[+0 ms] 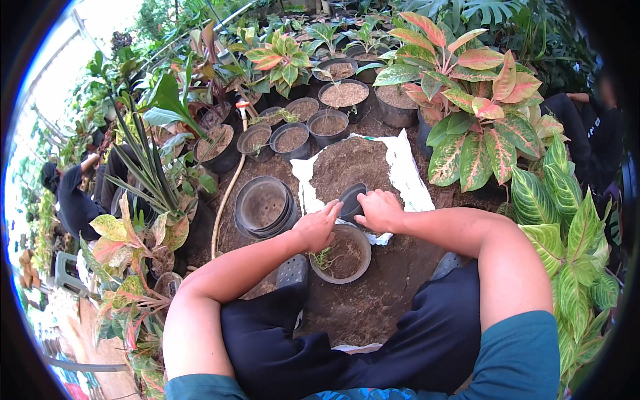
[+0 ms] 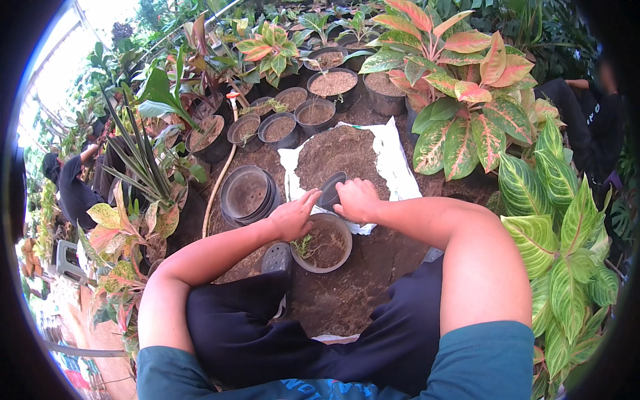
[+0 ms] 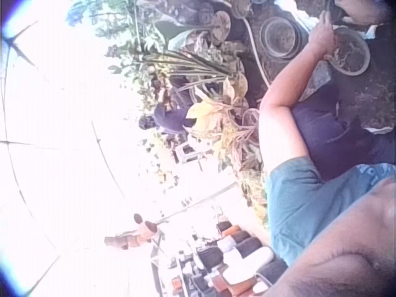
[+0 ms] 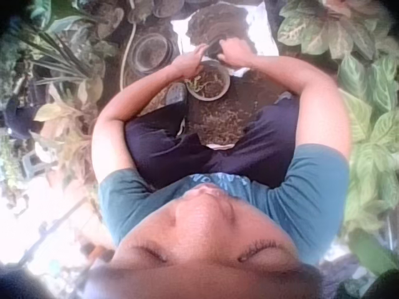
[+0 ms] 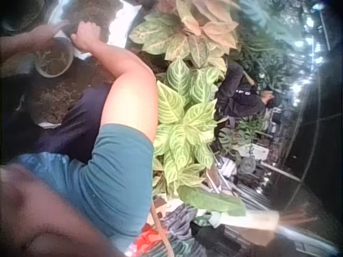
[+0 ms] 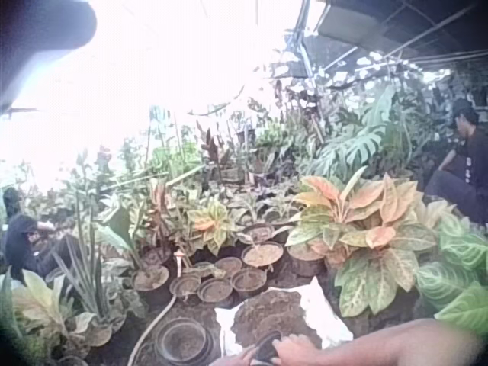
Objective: The person scoops soil from a bag into a small pot and then transfers a plant into the pot.
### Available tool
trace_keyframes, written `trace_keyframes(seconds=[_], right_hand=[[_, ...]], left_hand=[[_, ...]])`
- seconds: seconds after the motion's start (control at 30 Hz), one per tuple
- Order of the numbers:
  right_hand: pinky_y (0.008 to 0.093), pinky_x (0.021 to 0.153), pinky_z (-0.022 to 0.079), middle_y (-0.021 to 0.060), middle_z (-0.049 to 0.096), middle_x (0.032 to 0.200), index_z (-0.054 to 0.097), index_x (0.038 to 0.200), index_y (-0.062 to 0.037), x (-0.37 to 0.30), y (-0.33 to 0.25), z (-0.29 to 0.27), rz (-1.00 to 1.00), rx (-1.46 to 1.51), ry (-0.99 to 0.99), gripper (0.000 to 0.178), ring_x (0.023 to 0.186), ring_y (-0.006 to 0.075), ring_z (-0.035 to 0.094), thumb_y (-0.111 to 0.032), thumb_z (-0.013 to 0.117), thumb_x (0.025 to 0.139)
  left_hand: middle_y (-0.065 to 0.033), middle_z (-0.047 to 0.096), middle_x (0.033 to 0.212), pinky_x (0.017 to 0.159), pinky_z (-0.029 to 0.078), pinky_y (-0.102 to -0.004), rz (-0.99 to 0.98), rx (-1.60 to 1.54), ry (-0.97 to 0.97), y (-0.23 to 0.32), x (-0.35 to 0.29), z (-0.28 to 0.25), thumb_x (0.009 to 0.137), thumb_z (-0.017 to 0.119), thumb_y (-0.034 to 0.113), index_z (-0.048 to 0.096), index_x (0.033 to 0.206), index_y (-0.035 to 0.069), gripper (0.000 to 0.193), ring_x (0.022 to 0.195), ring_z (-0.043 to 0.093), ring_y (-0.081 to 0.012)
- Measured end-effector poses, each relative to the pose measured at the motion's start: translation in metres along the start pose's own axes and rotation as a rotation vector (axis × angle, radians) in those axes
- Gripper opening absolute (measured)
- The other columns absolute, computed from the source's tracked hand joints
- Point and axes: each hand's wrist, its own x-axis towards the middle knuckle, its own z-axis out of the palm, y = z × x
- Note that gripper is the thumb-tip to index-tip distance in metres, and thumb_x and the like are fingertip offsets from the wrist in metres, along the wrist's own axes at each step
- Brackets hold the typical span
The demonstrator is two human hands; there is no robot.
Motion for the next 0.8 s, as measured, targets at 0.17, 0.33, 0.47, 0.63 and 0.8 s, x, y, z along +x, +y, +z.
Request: trace_keyframes(seconds=[0.17, 0.33, 0.47, 0.63, 0.8], right_hand=[[0.0513, 0.098, 0.052, 0.0194, 0.068, 0.115, 0.064, 0.115, -0.0033, -0.007, -0.001, 0.0, -0.053, 0.078, 0.109, 0.044, 0.114, 0.0391, 0.065, -0.039, 0.073, 0.092], [0.05, 0.1, 0.049, 0.0179, 0.067, 0.115, 0.062, 0.119, -0.006, -0.017, 0.0, 0.003, -0.218, 0.161, 0.178, 0.043, 0.114, 0.0379, 0.064, -0.038, 0.073, 0.092], [0.0493, 0.102, 0.047, 0.0185, 0.064, 0.122, 0.052, 0.135, -0.008, -0.018, 0.0, 0.001, -0.241, 0.244, 0.313, 0.057, 0.116, 0.0372, 0.063, -0.041, 0.072, 0.093], [0.0505, 0.113, 0.042, 0.026, 0.051, 0.148, 0.035, 0.155, -0.0044, -0.012, 0.0, 0.003, 0.162, 0.512, 0.076, 0.085, 0.137, 0.0407, 0.052, -0.056, 0.067, 0.095], [0.0395, 0.094, 0.053, 0.024, 0.061, 0.135, 0.028, 0.156, 0.0068, -0.012, -0.006, 0.002, 0.279, 0.993, -0.205, 0.104, 0.109, 0.0264, 0.067, -0.068, 0.064, 0.094]], left_hand=[[-0.0225, 0.062, 0.136, 0.099, 0.056, -0.0472, -0.123, 0.022, -0.126, 0.009, 0.013, -0.006, 0.088, 0.066, 0.021, 0.055, 0.14, 0.0, 0.056, 0.118, 0.067, -0.037], [-0.0187, 0.077, 0.102, 0.085, 0.061, -0.0472, -0.197, 0.139, -0.094, 0.014, 0.019, -0.021, 0.089, 0.067, 0.021, 0.078, 0.096, 0.003, 0.022, 0.096, 0.076, -0.0358], [-0.0178, 0.076, 0.091, 0.08, 0.06, -0.0479, -0.149, 0.24, -0.044, 0.008, 0.011, -0.02, 0.092, 0.069, 0.028, 0.079, 0.09, 0.005, 0.025, 0.09, 0.076, -0.0371], [-0.0187, 0.075, 0.09, 0.079, 0.06, -0.0485, -0.18, 0.167, -0.04, 0.028, -0.005, -0.032, 0.095, 0.068, 0.031, 0.078, 0.09, 0.005, 0.028, 0.09, 0.075, -0.0377], [-0.0208, 0.076, 0.095, 0.081, 0.061, -0.0482, -0.119, 0.027, 0.054, 0.032, -0.022, -0.031, 0.096, 0.069, 0.03, 0.078, 0.09, 0.002, 0.03, 0.09, 0.076, -0.0376]])
